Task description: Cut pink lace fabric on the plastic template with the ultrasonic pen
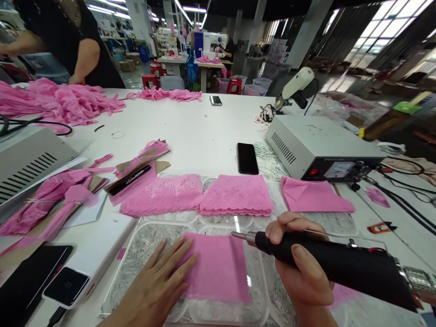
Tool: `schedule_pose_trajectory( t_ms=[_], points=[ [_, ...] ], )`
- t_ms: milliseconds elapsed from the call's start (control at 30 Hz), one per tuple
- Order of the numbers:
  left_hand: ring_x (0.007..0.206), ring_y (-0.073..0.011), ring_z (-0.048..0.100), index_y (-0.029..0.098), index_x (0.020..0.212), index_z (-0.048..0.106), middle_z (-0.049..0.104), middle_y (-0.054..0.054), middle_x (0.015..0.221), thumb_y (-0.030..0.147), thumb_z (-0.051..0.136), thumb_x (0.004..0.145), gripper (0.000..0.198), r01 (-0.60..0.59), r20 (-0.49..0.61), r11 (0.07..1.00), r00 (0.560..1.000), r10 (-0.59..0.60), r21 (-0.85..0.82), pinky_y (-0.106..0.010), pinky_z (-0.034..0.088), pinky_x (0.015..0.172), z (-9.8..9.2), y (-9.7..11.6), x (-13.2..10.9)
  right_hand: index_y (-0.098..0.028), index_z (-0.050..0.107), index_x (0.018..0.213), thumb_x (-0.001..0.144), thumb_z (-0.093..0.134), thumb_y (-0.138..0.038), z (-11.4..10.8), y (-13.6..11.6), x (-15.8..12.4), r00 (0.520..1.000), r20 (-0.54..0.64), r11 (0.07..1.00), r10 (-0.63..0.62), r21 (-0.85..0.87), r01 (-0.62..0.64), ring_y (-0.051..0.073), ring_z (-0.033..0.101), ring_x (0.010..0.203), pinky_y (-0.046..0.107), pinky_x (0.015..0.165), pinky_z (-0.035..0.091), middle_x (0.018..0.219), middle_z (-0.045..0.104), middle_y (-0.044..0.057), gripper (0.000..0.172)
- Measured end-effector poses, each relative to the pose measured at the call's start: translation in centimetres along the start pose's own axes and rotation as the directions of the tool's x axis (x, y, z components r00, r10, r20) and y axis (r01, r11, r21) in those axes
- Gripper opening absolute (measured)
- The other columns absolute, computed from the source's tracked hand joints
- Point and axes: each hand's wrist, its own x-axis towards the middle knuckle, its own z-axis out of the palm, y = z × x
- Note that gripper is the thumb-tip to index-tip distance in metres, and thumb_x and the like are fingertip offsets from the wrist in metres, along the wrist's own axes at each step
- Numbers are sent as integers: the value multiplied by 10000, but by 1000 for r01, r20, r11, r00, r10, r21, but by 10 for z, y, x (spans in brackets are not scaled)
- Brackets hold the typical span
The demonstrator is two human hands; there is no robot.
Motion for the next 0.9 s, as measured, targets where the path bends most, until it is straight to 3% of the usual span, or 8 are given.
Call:
schedule_pose_trajectory(
  t_ms=[233, 500, 733, 900],
  points=[
    [1442, -252, 343, 149, 1336, 568, 482, -105, 1484, 89, 439, 951, 410, -46, -35, 999, 998, 46, 14, -476, 165, 1219, 0, -4, 2, -191, 693, 885, 737, 633, -248, -15, -4, 1, 1000, 27, 1000, -14, -5, 14, 120, 544, 571, 335, 562, 482, 920, 610, 30, 170],
    [1445, -258, 336, 159, 1349, 556, 474, -105, 1491, 107, 445, 948, 420, -51, -32, 999, 998, 51, 6, -500, 116, 1224, 3, -7, 1, -208, 686, 861, 734, 664, -283, -18, -9, 2, 999, -28, 1000, -19, -15, 19, 119, 510, 585, 343, 560, 475, 890, 573, 25, 150],
    [1391, -213, 434, 119, 1245, 614, 641, -100, 1314, 103, 471, 948, 330, 31, -60, 995, 998, -37, -94, -451, 173, 1230, -24, 3, -5, -232, 692, 880, 745, 731, -334, 15, -4, -4, 995, 62, 995, 84, 57, -88, 129, 501, 597, 359, 594, 509, 886, 573, 23, 173],
    [1374, -230, 457, 95, 1206, 627, 670, -105, 1265, 122, 479, 947, 299, 55, -99, 991, 993, -67, -122, -473, 173, 1227, -22, 8, -16, -230, 685, 927, 791, 719, -318, 45, 12, -11, 956, 220, 969, 192, 110, -220, 125, 545, 642, 351, 651, 546, 902, 585, 17, 165]
  ],
)
